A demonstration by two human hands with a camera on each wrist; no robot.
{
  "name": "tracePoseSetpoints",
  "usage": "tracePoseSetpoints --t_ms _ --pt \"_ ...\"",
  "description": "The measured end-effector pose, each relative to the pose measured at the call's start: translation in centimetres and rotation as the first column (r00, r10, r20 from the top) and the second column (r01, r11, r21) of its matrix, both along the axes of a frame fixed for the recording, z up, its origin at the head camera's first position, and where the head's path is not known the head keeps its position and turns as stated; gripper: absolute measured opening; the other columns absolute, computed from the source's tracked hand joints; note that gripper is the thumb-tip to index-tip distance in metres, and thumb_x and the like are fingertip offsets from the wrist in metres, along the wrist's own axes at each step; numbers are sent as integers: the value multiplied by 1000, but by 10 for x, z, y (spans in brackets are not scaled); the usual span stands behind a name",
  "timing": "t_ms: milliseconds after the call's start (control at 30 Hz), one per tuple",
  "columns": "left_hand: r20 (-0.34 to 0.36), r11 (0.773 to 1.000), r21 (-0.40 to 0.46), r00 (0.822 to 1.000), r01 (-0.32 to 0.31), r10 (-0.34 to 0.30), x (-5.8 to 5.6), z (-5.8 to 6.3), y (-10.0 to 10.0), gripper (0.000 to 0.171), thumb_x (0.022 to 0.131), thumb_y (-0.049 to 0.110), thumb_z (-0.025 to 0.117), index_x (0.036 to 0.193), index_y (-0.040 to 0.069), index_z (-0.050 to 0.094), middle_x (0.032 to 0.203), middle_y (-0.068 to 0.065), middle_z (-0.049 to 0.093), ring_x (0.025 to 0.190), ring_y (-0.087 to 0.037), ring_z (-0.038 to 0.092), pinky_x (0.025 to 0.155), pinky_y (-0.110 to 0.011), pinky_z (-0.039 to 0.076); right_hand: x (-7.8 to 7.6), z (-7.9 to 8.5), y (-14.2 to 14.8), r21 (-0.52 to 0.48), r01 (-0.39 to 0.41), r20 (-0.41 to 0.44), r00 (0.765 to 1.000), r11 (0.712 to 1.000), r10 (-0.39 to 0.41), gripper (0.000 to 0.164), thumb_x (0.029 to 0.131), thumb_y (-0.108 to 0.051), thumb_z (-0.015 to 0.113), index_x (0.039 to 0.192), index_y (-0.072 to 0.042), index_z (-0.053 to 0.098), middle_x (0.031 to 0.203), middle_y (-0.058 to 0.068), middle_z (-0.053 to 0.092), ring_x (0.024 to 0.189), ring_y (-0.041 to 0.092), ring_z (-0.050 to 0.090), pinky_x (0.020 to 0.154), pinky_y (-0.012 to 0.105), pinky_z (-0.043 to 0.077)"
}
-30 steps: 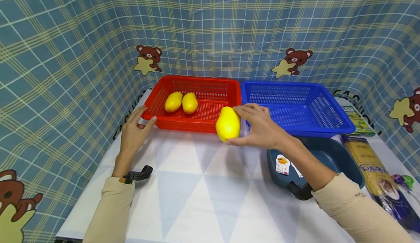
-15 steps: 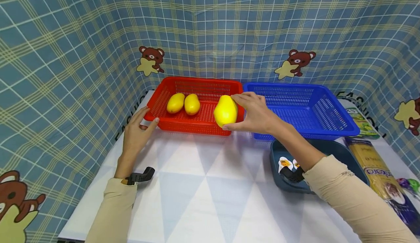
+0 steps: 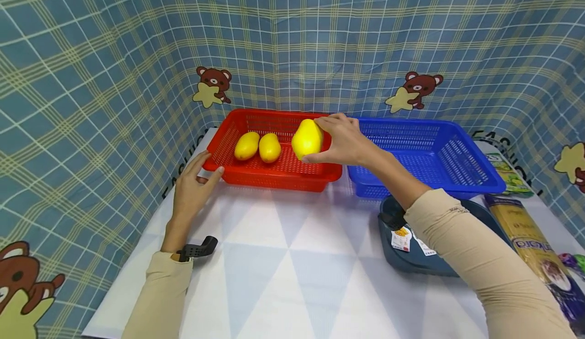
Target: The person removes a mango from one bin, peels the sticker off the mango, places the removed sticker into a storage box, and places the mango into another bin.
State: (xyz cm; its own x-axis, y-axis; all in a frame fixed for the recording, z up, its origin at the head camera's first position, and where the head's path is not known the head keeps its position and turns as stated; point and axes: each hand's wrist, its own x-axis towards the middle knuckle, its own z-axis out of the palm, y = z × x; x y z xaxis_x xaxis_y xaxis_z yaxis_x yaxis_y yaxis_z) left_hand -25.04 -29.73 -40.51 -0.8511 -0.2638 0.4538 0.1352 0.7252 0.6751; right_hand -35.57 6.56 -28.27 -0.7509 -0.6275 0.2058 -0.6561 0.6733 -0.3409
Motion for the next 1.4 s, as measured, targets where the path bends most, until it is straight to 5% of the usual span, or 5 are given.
tracePoseSetpoints --t_ms 767,1167,1400 --pt "-33 1000 -23 999 12 -12 -1 -2 -3 64 94 47 66 146 11 53 153 1 45 75 -25 65 68 -38 55 -63 8 -54 134 0 54 998 991 -8 101 76 -63 76 150 -4 43 150 18 44 136 37 30 100 58 21" --pt "-5 1000 -29 1000 -8 7 2 -5 -1 66 94 51 64 147 15 52 154 2 44 74 -23 63 65 -37 54 -103 -19 -76 231 -30 107 994 972 5 94 76 -64 76 145 -5 50 140 16 54 124 36 37 93 55 23" --pt "-22 999 -34 1000 -13 12 -1 -4 -3 66 93 51 66 146 15 53 152 2 46 73 -25 64 64 -36 54 -121 -33 -89 360 -59 138 990 931 10 96 76 -66 74 147 -7 48 133 11 57 115 32 38 88 50 25"
